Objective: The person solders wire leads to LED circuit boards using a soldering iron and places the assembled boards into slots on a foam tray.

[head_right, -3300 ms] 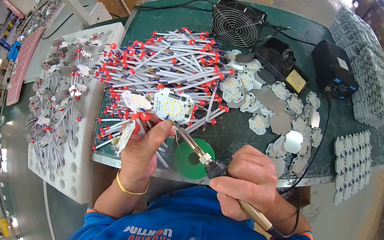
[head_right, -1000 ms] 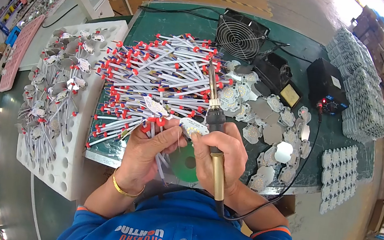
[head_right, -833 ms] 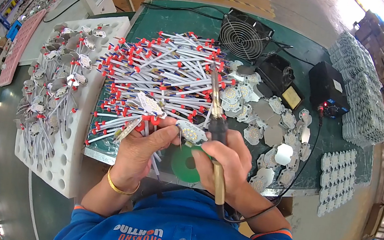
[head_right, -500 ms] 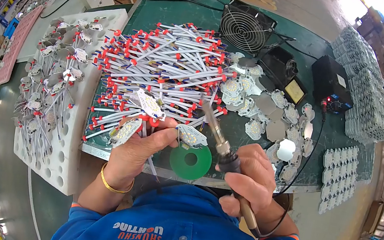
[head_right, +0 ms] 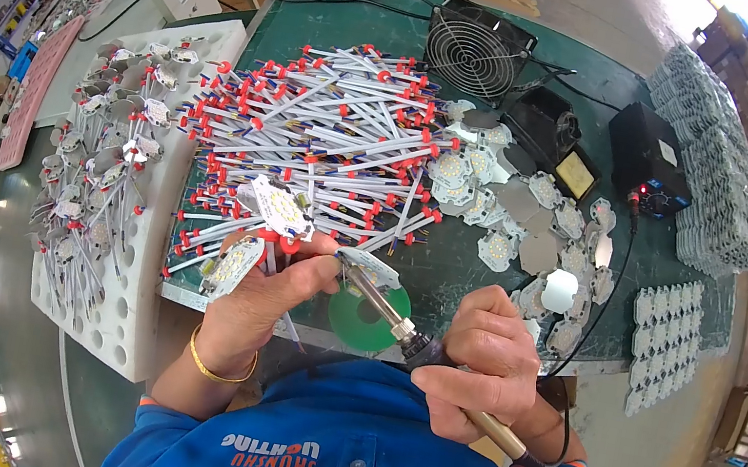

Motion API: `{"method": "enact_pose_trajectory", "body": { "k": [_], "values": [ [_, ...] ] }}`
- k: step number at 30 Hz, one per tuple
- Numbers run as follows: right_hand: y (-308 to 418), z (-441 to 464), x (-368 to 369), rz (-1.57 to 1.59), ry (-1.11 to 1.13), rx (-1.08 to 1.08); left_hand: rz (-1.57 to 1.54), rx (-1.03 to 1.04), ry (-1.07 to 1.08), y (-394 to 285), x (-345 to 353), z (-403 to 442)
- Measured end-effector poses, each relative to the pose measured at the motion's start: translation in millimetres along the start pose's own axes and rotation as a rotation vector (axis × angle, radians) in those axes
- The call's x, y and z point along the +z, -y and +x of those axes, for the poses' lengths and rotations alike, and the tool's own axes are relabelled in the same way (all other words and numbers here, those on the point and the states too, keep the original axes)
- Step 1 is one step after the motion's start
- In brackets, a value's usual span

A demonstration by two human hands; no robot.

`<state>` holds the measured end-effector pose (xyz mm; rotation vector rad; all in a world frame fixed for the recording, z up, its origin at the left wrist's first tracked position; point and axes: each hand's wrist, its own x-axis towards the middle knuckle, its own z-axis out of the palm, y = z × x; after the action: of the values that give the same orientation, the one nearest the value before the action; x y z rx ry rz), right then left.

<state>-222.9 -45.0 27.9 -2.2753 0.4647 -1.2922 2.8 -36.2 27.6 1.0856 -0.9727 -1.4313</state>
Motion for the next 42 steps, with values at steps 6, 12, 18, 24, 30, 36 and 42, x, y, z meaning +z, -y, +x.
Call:
{"method": "enact_pose_trajectory", "body": {
  "k": [6, 12, 18, 24, 30, 36, 42],
  "values": [
    [-1.1, 4.2, 3.1, -0.013, -0.049, -0.026, 0.042, 0.041, -0.01, 0.7, 0.1, -0.5],
    [-4.0, 1.3, 3.0, -0.086, -0.027, -0.084, -0.037, 0.001, 0.006, 0.1, -0.7, -0.9],
    [-4.6, 3.5, 6.1, -0.322, 0.04, -0.247, -0.104, -0.013, 0.0, 2.8, -0.5, 2.5],
    [-5.0, 2.7, 5.8, -0.092, -0.038, -0.048, -0.174, -0.032, -0.033, 4.3, 0.9, 3.8],
    [-2.7, 7.0, 1.0, -0.033, -0.146, -0.017, -0.091, -0.092, -0.034, 5.5, 2.7, 7.2],
    [-9.0, 19.2, 21.0, -0.303, -0.189, 0.115, -0.164, -0.092, 0.034, 9.0, 7.0, 10.4],
    [-18.7, 25.8, 36.9, -0.159, -0.302, 0.227, -0.105, -0.184, 0.123, 7.0, 5.9, 11.6]
  ]
}}
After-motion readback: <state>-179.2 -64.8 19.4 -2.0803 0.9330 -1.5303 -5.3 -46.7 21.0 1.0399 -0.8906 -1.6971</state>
